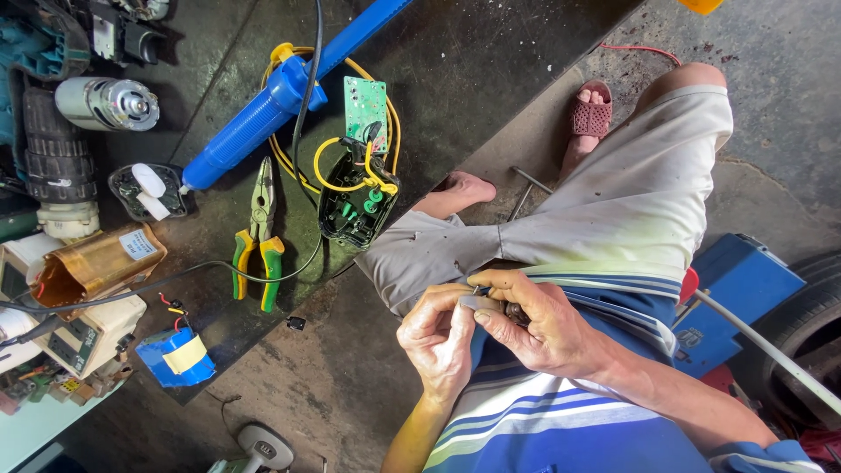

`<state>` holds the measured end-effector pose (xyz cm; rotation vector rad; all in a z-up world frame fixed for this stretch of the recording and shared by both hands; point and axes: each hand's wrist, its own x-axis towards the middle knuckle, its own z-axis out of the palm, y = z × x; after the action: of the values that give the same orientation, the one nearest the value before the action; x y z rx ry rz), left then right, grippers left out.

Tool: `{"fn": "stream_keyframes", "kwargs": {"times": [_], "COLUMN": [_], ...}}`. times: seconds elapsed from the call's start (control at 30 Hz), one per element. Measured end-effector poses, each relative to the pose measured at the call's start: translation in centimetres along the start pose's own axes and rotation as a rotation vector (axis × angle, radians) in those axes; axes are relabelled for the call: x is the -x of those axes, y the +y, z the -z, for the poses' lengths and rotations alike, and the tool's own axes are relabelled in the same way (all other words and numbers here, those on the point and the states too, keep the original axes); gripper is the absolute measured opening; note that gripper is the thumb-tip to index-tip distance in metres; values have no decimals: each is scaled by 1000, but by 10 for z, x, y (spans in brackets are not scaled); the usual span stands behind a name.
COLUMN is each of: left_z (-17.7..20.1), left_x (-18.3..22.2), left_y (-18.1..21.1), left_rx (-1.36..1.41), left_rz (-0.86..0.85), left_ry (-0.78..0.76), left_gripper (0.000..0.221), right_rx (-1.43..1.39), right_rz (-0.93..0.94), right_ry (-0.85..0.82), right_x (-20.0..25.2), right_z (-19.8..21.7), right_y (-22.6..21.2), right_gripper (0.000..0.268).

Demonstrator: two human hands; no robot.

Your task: A person is repairing a circuit board at a workbench, using pliers to manipulate wires and a desoldering pump.

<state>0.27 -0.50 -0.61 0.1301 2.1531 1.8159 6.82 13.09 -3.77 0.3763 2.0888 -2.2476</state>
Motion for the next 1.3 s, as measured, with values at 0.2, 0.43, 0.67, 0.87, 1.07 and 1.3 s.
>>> {"fn": "stream_keyframes", "kwargs": {"times": [0.2, 0.43, 0.67, 0.87, 1.07, 1.3], "left_z": [3, 1, 2, 9, 3, 3], "left_x": [-5, 1, 0, -2, 6, 4], "left_y": [5, -3, -1, -2, -16, -14], "left_rx": [-91, 18, 24, -38, 315, 208], "left_rz": [-62, 7, 33, -3, 256, 259], "left_ry": [-39, -24, -12, -76, -37, 8], "left_gripper": [13, 8, 9, 13, 18, 15], "right_rx": [19, 83, -17, 40, 74, -5], "right_rz": [55, 195, -35, 42, 14, -92], "right_ry": [-17, 94, -44, -35, 108, -25], "right_x": [-4, -6, -2, -2, -3, -4], "right_z": [3, 1, 4, 2, 12, 7], "right_y": [-6, 2, -5, 0, -1, -4], "right_gripper": [35, 28, 43, 35, 32, 44]}}
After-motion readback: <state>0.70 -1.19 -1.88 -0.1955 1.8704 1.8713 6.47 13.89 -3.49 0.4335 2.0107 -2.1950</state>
